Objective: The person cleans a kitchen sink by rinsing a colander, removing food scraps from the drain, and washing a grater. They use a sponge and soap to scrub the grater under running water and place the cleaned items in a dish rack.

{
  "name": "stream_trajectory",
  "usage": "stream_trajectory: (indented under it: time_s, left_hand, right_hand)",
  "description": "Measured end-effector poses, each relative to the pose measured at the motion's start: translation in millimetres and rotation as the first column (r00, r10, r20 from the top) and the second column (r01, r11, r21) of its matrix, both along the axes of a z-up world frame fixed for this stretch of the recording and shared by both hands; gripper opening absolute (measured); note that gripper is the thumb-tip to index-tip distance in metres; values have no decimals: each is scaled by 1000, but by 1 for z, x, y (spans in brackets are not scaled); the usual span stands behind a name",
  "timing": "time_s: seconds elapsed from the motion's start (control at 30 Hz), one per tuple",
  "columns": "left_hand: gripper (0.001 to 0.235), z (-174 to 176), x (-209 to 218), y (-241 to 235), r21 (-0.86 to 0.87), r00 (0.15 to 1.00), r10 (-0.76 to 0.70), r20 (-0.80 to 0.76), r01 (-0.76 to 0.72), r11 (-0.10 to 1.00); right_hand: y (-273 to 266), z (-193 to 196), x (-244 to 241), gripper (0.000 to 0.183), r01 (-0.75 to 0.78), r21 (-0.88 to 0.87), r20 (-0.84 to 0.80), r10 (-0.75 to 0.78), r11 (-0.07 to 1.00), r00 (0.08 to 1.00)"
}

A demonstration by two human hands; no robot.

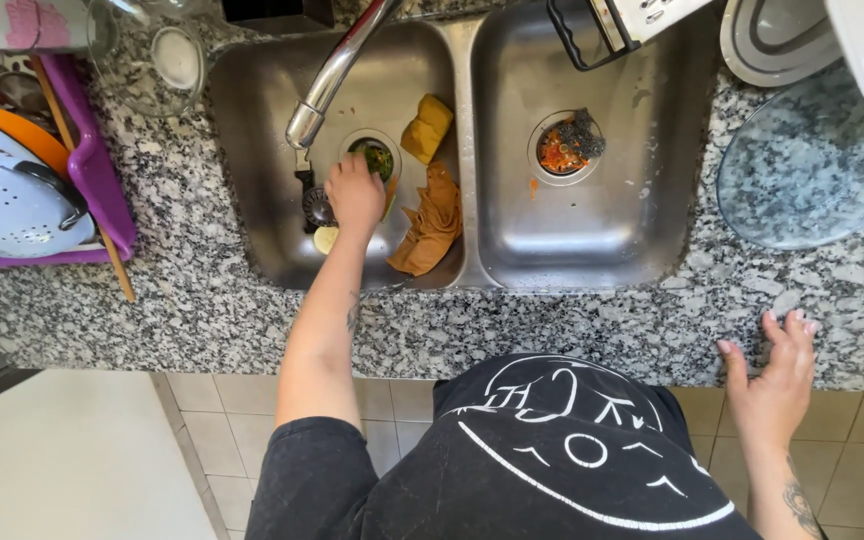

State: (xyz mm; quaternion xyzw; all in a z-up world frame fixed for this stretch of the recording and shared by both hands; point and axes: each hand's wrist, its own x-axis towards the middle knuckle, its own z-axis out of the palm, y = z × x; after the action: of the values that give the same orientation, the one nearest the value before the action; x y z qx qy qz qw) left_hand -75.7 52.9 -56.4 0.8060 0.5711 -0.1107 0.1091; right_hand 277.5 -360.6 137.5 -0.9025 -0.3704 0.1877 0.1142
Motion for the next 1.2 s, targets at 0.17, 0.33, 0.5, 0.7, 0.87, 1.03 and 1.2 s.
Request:
stream_trajectory:
  time_s: [0.17, 0.33, 0.5, 0.7, 0.87, 1.03, 1.2]
  left_hand:
    - [39, -60, 3, 1, 110, 988, 75, 137, -91, 990]
    - [36, -71, -2, 3, 18, 978, 80, 193, -85, 996]
    - [19, -59, -2, 7, -86, 941, 82, 328, -57, 995]
    - [24, -55, 3, 0, -40, 956, 96, 279, -88, 995]
    - [21, -70, -10, 9, -124, 955, 43, 294, -6, 992]
    - [16, -72, -16, 18, -315, 963, 29, 269, 59, 947]
    - [19, -18, -3, 22, -565, 972, 140, 189, -9, 825]
  right_hand:
    - [-1, -3, 1, 55, 4, 1, 10, -4, 1000, 1000]
    - [-2, -3, 1, 55, -3, 6, 6, 2, 1000, 1000]
    - [-2, -3, 1, 55, 7, 14, -2, -7, 1000, 1000]
    - [2, 0, 0, 56, 23, -8, -16, -23, 1000, 1000]
    - [2, 2, -1, 54, 27, -3, -22, -27, 1000, 999]
    - [-5, -2, -1, 54, 14, 19, -22, -14, 1000, 1000]
    - [4, 4, -3, 55, 47, -2, -43, -47, 999, 998]
